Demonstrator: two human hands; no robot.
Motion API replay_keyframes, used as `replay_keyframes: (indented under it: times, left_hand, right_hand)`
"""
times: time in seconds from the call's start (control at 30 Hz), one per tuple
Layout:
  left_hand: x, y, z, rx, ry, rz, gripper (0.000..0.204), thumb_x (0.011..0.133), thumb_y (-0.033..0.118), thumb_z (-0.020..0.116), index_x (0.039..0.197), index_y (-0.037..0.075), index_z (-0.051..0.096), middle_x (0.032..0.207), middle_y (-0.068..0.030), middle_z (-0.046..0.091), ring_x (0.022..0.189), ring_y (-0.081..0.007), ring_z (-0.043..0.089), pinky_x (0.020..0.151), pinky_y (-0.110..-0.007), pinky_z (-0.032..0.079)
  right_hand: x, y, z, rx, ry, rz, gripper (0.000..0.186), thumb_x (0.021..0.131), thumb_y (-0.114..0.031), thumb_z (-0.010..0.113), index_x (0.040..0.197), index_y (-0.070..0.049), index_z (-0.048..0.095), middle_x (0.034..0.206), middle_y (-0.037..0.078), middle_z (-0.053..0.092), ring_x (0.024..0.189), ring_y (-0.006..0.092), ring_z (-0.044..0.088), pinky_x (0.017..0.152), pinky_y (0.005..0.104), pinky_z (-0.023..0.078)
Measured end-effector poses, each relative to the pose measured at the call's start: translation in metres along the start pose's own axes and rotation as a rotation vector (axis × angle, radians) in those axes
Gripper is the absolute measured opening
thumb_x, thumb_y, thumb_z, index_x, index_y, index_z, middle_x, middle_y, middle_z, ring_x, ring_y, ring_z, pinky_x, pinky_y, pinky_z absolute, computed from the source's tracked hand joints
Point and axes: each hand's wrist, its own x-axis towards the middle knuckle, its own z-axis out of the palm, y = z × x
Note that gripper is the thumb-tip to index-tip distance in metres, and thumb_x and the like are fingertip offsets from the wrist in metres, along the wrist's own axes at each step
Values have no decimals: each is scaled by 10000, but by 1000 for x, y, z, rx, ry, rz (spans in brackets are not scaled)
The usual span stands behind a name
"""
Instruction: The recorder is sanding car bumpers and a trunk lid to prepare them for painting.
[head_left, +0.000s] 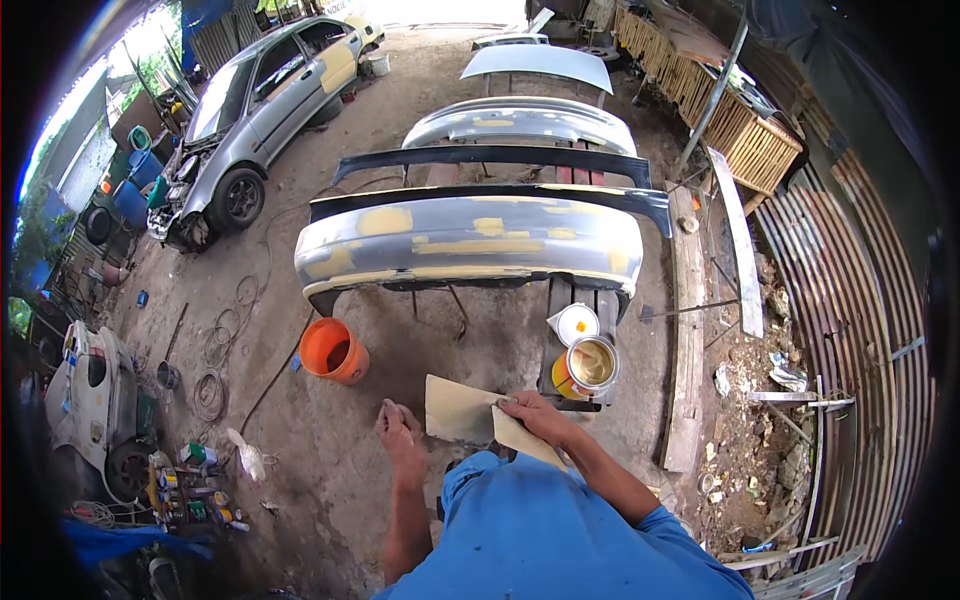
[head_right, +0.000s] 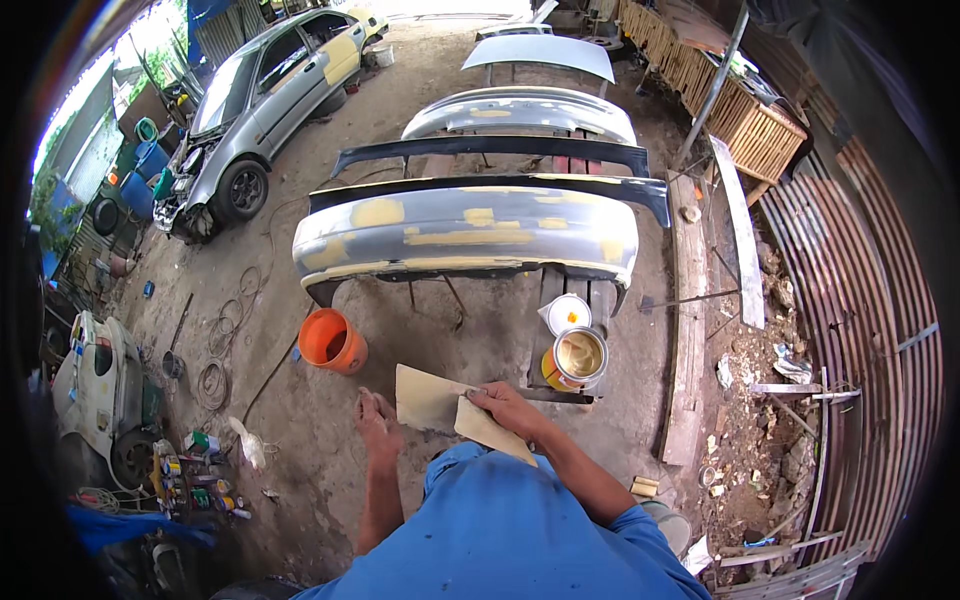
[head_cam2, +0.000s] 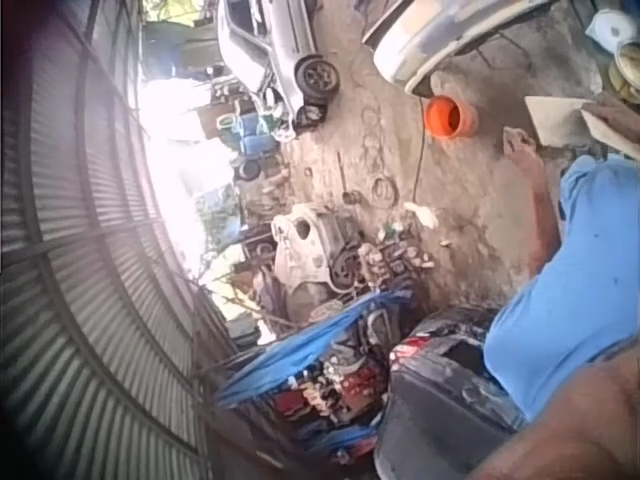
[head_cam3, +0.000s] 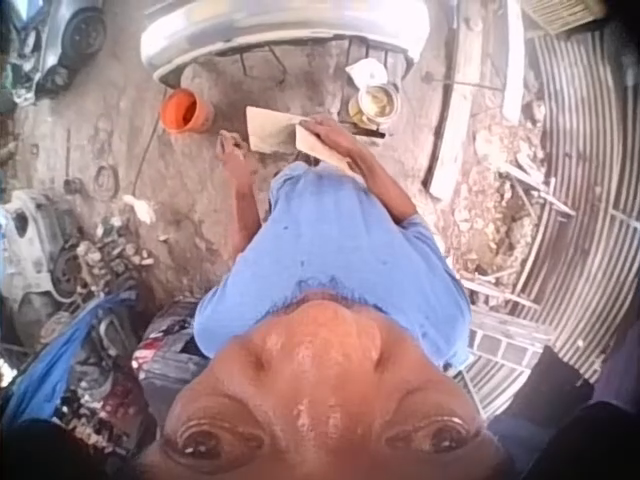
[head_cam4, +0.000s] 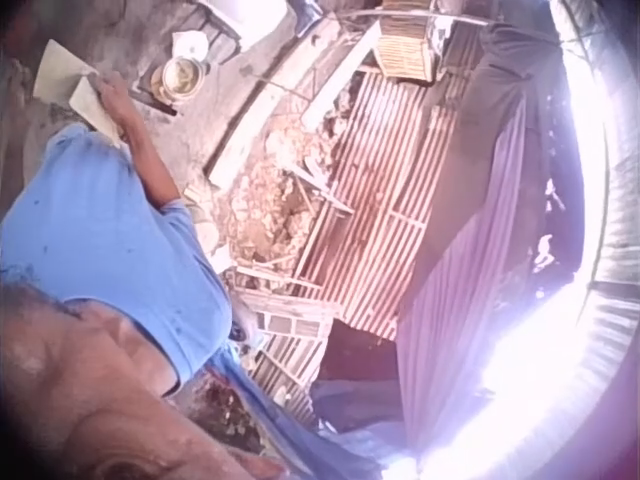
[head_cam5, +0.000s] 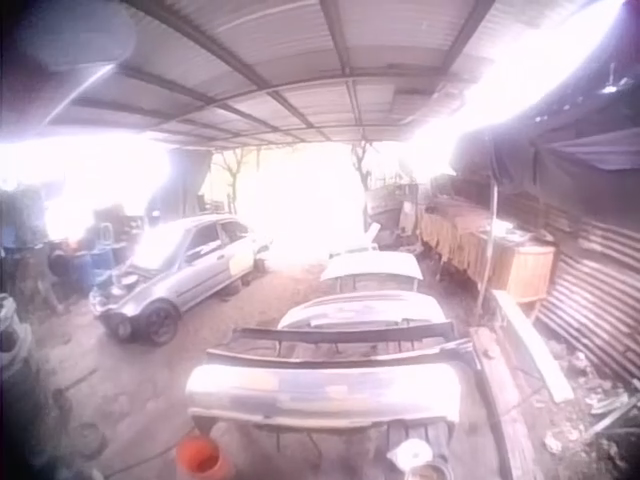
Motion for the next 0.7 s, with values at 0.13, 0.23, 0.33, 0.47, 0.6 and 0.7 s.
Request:
replay_keyframes:
  times: [0.13,0.23,0.33,0.47,0.6,0.7]
  left_hand:
    - [6,7,-14,543,-58,100,179,897,147,591,791,11,639,571,14,484,528,-69,431,481,-267,349]
    - [10,35,-32,1098,35,138,135,890,96,586,932,-30,613,752,-71,589,625,-121,533,615,-274,453]
    - [7,64,-2,980,-4,666,167,870,79,576,1020,14,607,894,-101,639,816,-203,610,715,-326,490]
    - [-6,76,60,1084,-597,943,209,818,57,584,1021,23,623,974,-143,671,821,-295,649,749,-389,500]
    - [-6,53,65,1282,-925,617,272,817,33,554,1078,49,628,909,-147,672,754,-293,654,657,-367,507]
    - [13,43,16,1226,-821,782,282,839,35,535,1104,69,626,872,-164,664,675,-316,636,592,-351,496]
  right_hand:
    - [17,11,-12,-152,65,-29,311,940,-290,523,788,-36,620,652,-59,537,580,26,453,514,232,364]
    - [18,-5,-7,-344,10,-113,322,935,-296,531,772,-32,617,619,-52,527,574,25,444,501,242,359]
    - [22,-20,-2,-183,-66,-42,338,959,-286,501,859,10,629,678,-32,590,607,18,496,532,237,398]
    - [32,-19,-4,-380,-250,-15,314,961,-264,497,947,24,622,721,25,625,625,77,544,568,264,430]
    - [26,-33,2,-616,-284,-404,320,961,-240,463,993,51,593,752,166,608,655,217,555,646,358,453]
    - [8,-51,-9,-660,-368,-77,328,972,-259,470,938,53,568,716,96,567,671,126,481,630,320,423]
